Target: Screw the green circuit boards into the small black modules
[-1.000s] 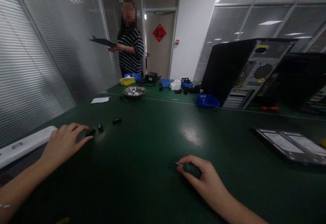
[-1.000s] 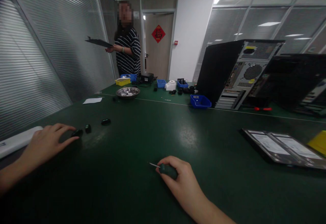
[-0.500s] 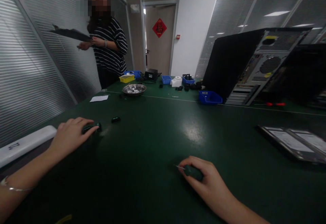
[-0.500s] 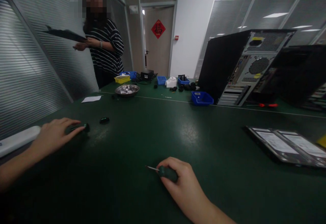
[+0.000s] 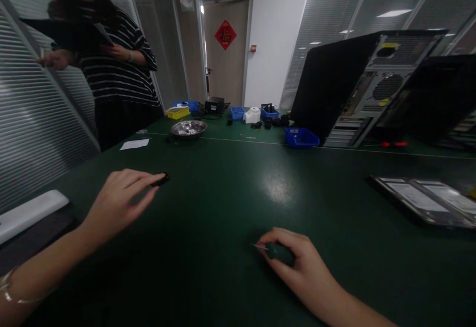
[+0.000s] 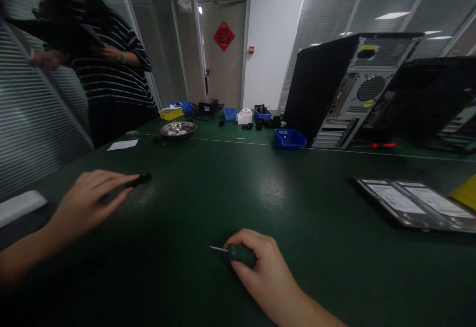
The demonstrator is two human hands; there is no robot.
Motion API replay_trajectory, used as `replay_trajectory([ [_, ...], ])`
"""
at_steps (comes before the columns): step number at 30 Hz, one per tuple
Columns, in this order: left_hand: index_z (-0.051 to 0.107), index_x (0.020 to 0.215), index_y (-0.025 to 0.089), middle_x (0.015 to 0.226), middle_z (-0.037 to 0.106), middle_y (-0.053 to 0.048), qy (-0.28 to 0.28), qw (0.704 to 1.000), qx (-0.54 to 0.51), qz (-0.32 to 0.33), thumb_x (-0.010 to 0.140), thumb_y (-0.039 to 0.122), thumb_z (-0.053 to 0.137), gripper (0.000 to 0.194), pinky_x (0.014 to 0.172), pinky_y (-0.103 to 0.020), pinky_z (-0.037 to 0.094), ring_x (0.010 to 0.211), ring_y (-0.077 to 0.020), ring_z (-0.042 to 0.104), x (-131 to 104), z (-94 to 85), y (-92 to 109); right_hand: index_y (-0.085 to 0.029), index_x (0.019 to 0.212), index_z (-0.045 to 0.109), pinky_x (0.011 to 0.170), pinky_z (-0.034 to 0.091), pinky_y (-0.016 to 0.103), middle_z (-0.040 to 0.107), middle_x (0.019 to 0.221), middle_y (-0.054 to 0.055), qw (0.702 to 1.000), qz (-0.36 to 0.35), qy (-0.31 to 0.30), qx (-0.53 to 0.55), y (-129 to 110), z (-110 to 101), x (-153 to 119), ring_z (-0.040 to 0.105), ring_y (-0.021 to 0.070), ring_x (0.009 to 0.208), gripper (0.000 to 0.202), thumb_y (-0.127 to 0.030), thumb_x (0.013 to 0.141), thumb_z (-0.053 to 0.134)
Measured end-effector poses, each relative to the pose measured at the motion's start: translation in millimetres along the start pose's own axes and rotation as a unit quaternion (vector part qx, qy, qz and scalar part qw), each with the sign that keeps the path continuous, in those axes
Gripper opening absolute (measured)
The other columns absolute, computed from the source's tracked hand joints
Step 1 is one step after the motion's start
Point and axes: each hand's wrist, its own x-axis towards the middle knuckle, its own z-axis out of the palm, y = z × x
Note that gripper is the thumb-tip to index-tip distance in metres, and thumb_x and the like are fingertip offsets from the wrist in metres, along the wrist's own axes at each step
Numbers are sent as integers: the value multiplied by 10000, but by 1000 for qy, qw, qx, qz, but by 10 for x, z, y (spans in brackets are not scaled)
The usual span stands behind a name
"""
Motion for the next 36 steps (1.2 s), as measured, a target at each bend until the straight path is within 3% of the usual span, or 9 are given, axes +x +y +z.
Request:
replay_trajectory([
  [3, 594, 1214, 231, 1056, 713, -50, 90, 977, -118, 151, 923, 199, 567, 294, 859, -366, 443, 954, -218, 627, 44, 51, 407, -184, 875, 709, 717, 507, 281, 737, 845, 36, 1000, 2, 7, -1, 25, 10, 10, 696, 204, 800, 125, -145, 841, 595],
  [6, 631, 1114, 215, 1022, 725, -32, 93, 944, -200, 244, 899, 105, 606, 243, 819, -332, 451, 889, -176, 634, 160, 130, 850, -194, 870, 704, 720, 508, 278, 737, 853, 30, 1000, 5, 21, 5, 62, 26, 17, 693, 200, 807, 104, -173, 861, 603],
  [9, 647, 1089, 197, 1008, 720, -44, 51, 924, -265, 269, 905, 100, 589, 216, 795, -333, 450, 890, -178, 628, 287, 225, 1192, -208, 877, 704, 735, 512, 277, 734, 861, 24, 999, 16, 41, 21, 85, 31, 23, 689, 199, 819, 86, -238, 882, 624],
  [12, 656, 1081, 191, 987, 713, -52, 4, 912, -319, 258, 910, 108, 568, 210, 772, -333, 443, 883, -183, 622, 353, 329, 1365, -212, 889, 704, 737, 515, 279, 722, 855, 24, 998, 18, 62, 29, 91, 22, 22, 684, 204, 820, 114, -311, 881, 648],
  [19, 679, 1041, 210, 912, 699, -39, -93, 893, -386, 212, 886, 106, 578, 212, 728, -311, 421, 826, -175, 610, 303, 472, 1313, -237, 930, 717, 725, 544, 268, 745, 945, 47, 996, 5, 81, 23, 120, -14, 18, 694, 237, 924, 127, -331, 880, 649],
  [24, 655, 1099, 231, 983, 693, -41, -150, 883, -397, 202, 886, 97, 562, 268, 766, -326, 423, 882, -189, 608, 314, 473, 1269, -262, 976, 718, 722, 568, 258, 753, 932, 37, 994, -23, 104, 21, 147, -30, 12, 714, 221, 858, 147, -352, 895, 633],
  [34, 642, 1102, 247, 1002, 694, -28, -159, 875, -412, 198, 885, 100, 564, 273, 783, -326, 418, 898, -185, 610, 321, 466, 1253, -246, 1044, 738, 838, 571, 281, 756, 987, 61, 997, -5, 79, -21, 261, -66, -22, 717, 242, 964, 231, -393, 924, 606],
  [36, 640, 1094, 242, 999, 695, -30, -159, 876, -411, 195, 883, 99, 562, 266, 780, -325, 420, 898, -186, 607, 324, 467, 1258, -239, 1017, 738, 789, 576, 262, 752, 961, 60, 997, -5, 75, -24, 238, -62, -4, 720, 234, 929, 230, -392, 930, 592],
])
